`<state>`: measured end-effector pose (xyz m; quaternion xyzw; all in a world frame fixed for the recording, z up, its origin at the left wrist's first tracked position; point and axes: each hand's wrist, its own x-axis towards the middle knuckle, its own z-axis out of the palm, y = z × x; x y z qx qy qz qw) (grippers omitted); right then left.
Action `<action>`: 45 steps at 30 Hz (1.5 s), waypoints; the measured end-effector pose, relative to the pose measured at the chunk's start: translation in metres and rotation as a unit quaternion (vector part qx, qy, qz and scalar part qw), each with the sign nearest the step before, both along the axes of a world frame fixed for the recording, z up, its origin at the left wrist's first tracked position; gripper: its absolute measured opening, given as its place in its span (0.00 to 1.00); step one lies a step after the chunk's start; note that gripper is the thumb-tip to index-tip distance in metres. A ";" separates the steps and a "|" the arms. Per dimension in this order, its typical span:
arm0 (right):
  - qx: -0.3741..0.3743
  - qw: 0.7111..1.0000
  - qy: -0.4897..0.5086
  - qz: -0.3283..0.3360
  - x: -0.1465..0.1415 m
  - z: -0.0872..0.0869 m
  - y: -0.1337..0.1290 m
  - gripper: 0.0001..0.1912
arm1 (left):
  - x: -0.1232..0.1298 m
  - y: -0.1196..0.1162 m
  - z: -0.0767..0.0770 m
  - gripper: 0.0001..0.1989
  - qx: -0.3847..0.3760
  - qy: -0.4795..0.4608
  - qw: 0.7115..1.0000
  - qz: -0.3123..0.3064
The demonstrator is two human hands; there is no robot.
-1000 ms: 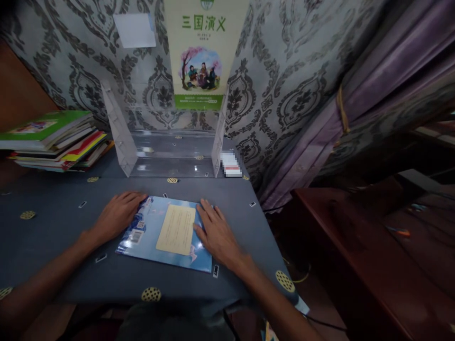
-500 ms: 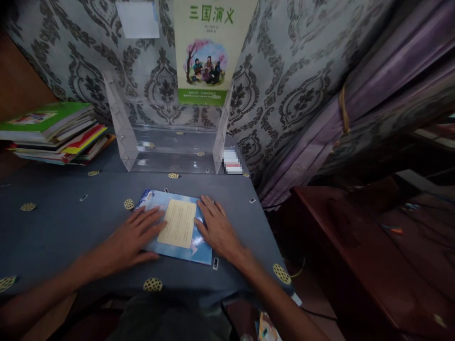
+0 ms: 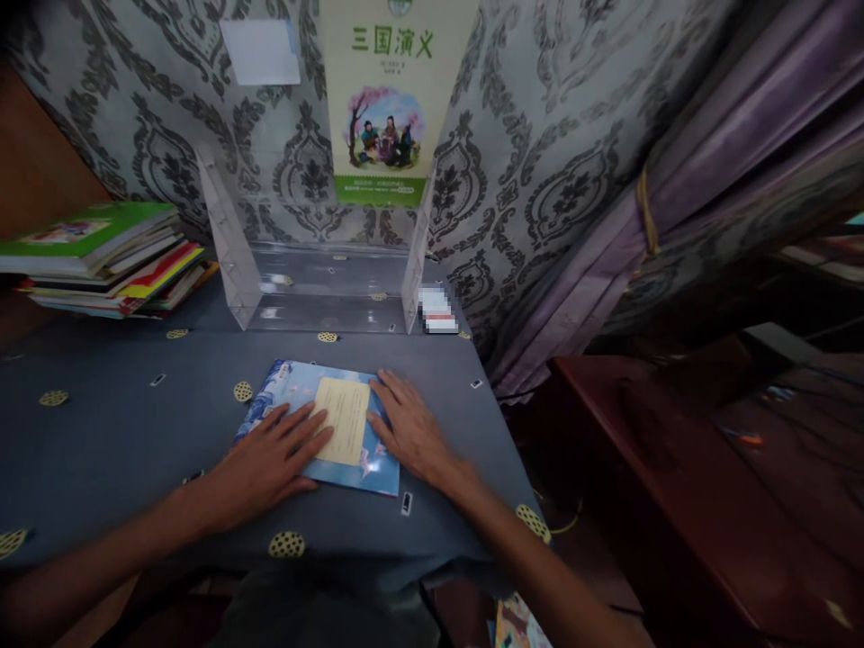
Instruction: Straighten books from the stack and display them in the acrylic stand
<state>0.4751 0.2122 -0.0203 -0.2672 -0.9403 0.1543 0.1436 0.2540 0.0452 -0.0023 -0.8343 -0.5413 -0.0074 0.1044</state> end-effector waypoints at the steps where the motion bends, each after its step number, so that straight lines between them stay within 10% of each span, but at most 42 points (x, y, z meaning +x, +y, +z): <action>1: 0.003 1.000 -0.007 -0.003 -0.002 0.001 0.002 0.27 | 0.000 0.002 0.001 0.26 0.000 0.001 1.000 -0.002; 7: 0.030 0.999 -0.043 0.011 -0.023 0.024 -0.001 0.22 | 0.014 -0.007 0.007 0.22 -0.007 0.009 1.000 0.001; 13: -0.108 0.943 -0.009 0.315 -0.090 0.048 -0.038 0.20 | 0.046 -0.029 -0.003 0.18 -0.004 0.016 0.999 0.044; 18: -0.148 0.909 -0.029 0.389 -0.132 0.052 -0.051 0.21 | 0.043 -0.035 0.000 0.27 -0.033 -0.011 0.999 0.034; 35: -0.110 0.958 0.033 0.262 -0.153 0.026 0.026 0.21 | 0.026 -0.021 0.000 0.21 -0.015 -0.035 0.999 0.016; 45: -0.169 0.966 0.099 0.168 -0.075 0.017 0.054 0.19 | 0.024 0.000 0.007 0.21 -0.017 -0.020 0.998 0.048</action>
